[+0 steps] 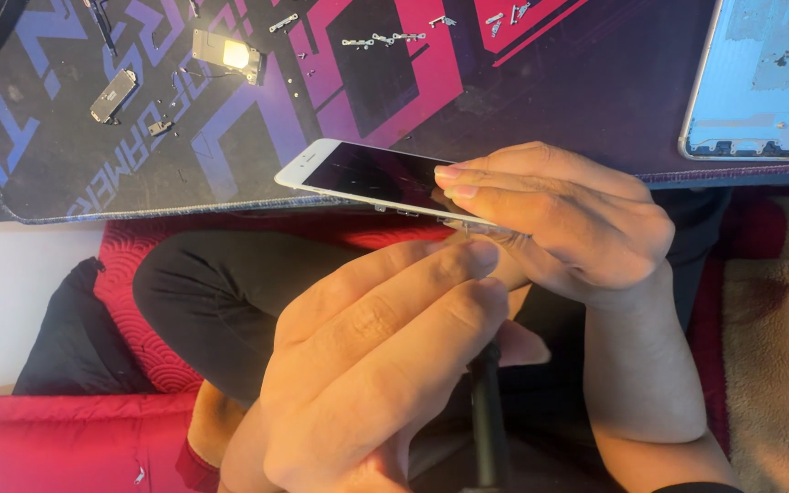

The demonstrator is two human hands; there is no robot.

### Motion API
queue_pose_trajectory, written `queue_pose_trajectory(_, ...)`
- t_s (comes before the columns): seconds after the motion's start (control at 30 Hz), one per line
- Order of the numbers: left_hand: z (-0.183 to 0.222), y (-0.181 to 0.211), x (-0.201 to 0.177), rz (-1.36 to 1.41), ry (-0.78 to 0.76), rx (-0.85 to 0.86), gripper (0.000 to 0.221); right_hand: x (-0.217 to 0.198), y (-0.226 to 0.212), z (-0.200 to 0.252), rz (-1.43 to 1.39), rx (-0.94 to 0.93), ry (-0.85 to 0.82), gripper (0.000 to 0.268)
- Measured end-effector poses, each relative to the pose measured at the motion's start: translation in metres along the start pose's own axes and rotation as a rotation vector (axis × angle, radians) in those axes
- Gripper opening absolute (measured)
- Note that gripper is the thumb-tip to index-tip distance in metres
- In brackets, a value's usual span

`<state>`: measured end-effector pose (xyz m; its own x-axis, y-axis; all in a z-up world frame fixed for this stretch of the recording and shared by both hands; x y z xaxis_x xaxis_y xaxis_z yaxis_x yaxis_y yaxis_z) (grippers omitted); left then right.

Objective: Disassembling a smartphone screen assembly using tweezers and a screwdriver to remove internal components.

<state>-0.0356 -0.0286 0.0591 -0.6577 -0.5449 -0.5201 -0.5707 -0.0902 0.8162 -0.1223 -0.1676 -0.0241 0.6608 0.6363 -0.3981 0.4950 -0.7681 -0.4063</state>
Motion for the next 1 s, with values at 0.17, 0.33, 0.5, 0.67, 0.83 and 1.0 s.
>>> queue_pose_trajectory(0.17, -0.004, -0.006, 0.003, 0.022, 0.035, -0.059, 0.041, 0.000, 0.000, -0.002, -0.053, 0.012, 0.004, 0.027)
queue_pose_trajectory(0.33, 0.000, 0.014, -0.009, -0.070, -0.041, -0.180, 0.033, 0.000, 0.000, -0.001, -0.040, 0.019, -0.006, 0.016)
queue_pose_trajectory(0.5, -0.004, 0.020, 0.009, 0.106, 0.036, -0.372, 0.065, -0.001, 0.000, 0.006, -0.141, 0.080, 0.023, 0.026)
queue_pose_trajectory(0.67, -0.004, 0.028, -0.004, -0.154, 0.022, -0.226, 0.030, 0.000, -0.001, 0.000, -0.039, 0.025, -0.006, 0.007)
queue_pose_trajectory(0.83, -0.010, 0.023, -0.007, 0.040, -0.191, -0.292, 0.072, -0.001, 0.002, 0.003, -0.035, -0.006, 0.011, 0.007)
queue_pose_trajectory(1.0, -0.003, 0.029, -0.007, -0.322, 0.038, -0.280, 0.039, 0.000, -0.001, -0.003, -0.037, 0.014, -0.010, 0.013)
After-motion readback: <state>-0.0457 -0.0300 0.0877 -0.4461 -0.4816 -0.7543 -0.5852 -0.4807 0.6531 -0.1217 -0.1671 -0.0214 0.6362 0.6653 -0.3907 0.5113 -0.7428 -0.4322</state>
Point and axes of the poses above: each hand's wrist, its own z-axis away from the middle knuckle, its own x-axis out of the palm, y = z × x, the point moved 3 cm from there along -z, towards the middle knuckle, and after that the axes turned 12 degrees about -x, right-handed, at the moved point
